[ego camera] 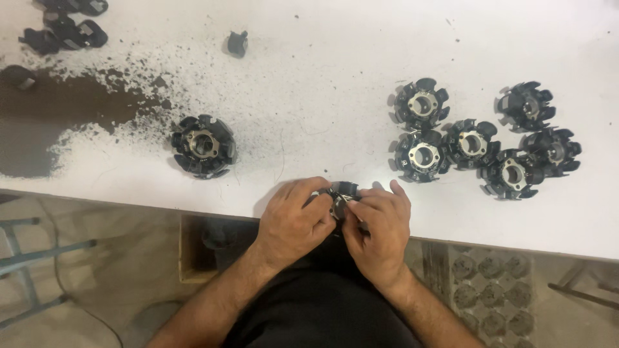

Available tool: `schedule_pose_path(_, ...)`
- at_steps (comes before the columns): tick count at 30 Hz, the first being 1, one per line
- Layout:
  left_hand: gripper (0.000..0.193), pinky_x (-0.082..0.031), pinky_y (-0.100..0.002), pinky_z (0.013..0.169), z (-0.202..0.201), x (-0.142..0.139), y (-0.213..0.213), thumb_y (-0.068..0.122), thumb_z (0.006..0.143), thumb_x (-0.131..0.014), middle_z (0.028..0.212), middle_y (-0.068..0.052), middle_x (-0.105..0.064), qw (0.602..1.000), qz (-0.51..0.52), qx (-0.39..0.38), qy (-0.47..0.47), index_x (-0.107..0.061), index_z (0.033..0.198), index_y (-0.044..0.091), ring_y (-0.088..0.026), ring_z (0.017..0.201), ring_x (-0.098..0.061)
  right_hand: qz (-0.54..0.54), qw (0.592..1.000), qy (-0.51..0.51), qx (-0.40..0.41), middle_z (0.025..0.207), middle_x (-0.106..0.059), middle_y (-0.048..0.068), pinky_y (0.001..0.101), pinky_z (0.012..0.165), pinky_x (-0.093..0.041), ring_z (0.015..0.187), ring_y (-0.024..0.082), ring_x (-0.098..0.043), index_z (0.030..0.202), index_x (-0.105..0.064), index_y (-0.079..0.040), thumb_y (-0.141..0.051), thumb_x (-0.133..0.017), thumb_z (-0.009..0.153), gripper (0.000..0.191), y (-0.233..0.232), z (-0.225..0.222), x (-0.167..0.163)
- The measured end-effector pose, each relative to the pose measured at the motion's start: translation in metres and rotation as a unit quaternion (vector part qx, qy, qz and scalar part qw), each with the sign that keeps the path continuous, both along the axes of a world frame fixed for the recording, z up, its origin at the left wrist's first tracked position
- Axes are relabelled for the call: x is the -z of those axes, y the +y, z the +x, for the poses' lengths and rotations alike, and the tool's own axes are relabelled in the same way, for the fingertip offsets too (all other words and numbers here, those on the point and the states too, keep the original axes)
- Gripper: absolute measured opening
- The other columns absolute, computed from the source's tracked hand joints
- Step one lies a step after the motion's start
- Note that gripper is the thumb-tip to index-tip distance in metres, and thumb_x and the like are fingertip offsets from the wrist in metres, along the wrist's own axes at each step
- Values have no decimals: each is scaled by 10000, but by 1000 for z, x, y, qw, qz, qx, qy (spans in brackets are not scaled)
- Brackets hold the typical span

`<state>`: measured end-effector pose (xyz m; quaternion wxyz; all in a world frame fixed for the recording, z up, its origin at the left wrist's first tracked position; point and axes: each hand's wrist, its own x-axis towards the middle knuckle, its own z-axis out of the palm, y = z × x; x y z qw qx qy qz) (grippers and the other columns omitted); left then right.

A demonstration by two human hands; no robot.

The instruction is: The person assembles omni-directional wheels at a white workbench. They pick up a wheel hub, insert black roller pieces into its slots one at a time, and use a small stick to press each roller into place, setting finished wheels aside as they go.

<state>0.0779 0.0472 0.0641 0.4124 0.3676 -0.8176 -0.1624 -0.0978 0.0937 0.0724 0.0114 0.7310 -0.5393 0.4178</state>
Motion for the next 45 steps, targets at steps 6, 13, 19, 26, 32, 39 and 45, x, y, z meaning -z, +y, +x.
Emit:
schedule_pose_path(6, 158, -565, -429, 914, 3, -23, 14, 79, 848, -737, 1219, -96, -668, 1000, 13, 19, 6, -683, 995, 55, -302, 1052, -685, 19, 1000, 10, -4, 1004, -669, 70, 558, 1150, -403, 1072, 284, -661, 1044, -643, -77, 28, -804, 805, 307, 14, -7, -16)
schedule_pose_path(13, 320, -551, -418, 1031, 91, -62, 12, 151, 897, -752, 1371, -159, -600, 982, -17, -190, 6, -670, 1177, 19, -319, 1265, -616, 34, 994, 53, 93, 1063, -681, 140, 534, 1147, -441, 1064, 334, -654, 1051, -624, -43, -49, -753, 895, 202, 25, -70, -23)
schedule_pose_path(19, 747, -483, -510, 1042, 134, -68, -15, 356, 829, -850, 1417, -253, -529, 948, 62, -310, -34, -518, 1383, -20, -404, 1307, -533, 43, 986, 67, 148, 1137, -683, 155, 435, 970, -458, 1062, 367, -638, 1099, -630, -41, -65, -746, 973, 173, 3, -109, -20)
schedule_pose_path(26, 1017, -457, -550, 1057, 112, -67, -49, 367, 736, -899, 1379, -274, -499, 959, 67, -225, -156, -356, 1518, 9, -438, 1274, -502, -45, 987, 21, 152, 1178, -680, 138, 499, 1240, -409, 1139, 319, -633, 1164, -595, -22, -59, -717, 1058, 165, 2, -108, -20)
schedule_pose_path(32, 978, -443, -552, 1068, 47, -49, -5, 405, 745, -896, 1386, -267, -486, 994, 40, -74, -66, -366, 1447, -23, -407, 1285, -492, -11, 985, -123, 117, 1235, -654, 161, 520, 1270, -387, 1221, 263, -634, 1174, -575, -30, -42, -675, 1026, 180, 29, -75, -10)
schedule_pose_path(39, 865, -444, -589, 1013, -34, -30, 15, 450, 767, -913, 1323, -210, -514, 994, 62, -61, -58, -434, 1337, 10, -385, 1241, -495, 19, 988, -143, 47, 1132, -649, 103, 560, 1294, -340, 1249, 266, -636, 1158, -576, -63, 2, -679, 954, 238, 31, -54, -11)
schedule_pose_path(45, 401, -500, -434, 1167, -27, -20, 0, 209, 938, -807, 1444, -203, -479, 998, -61, 35, -3, -560, 1230, 91, -337, 1397, -517, 67, 982, -177, 23, 1105, -661, 66, 573, 1306, -308, 1276, 258, -625, 1154, -596, -66, 7, -692, 948, 239, 20, -52, 10)
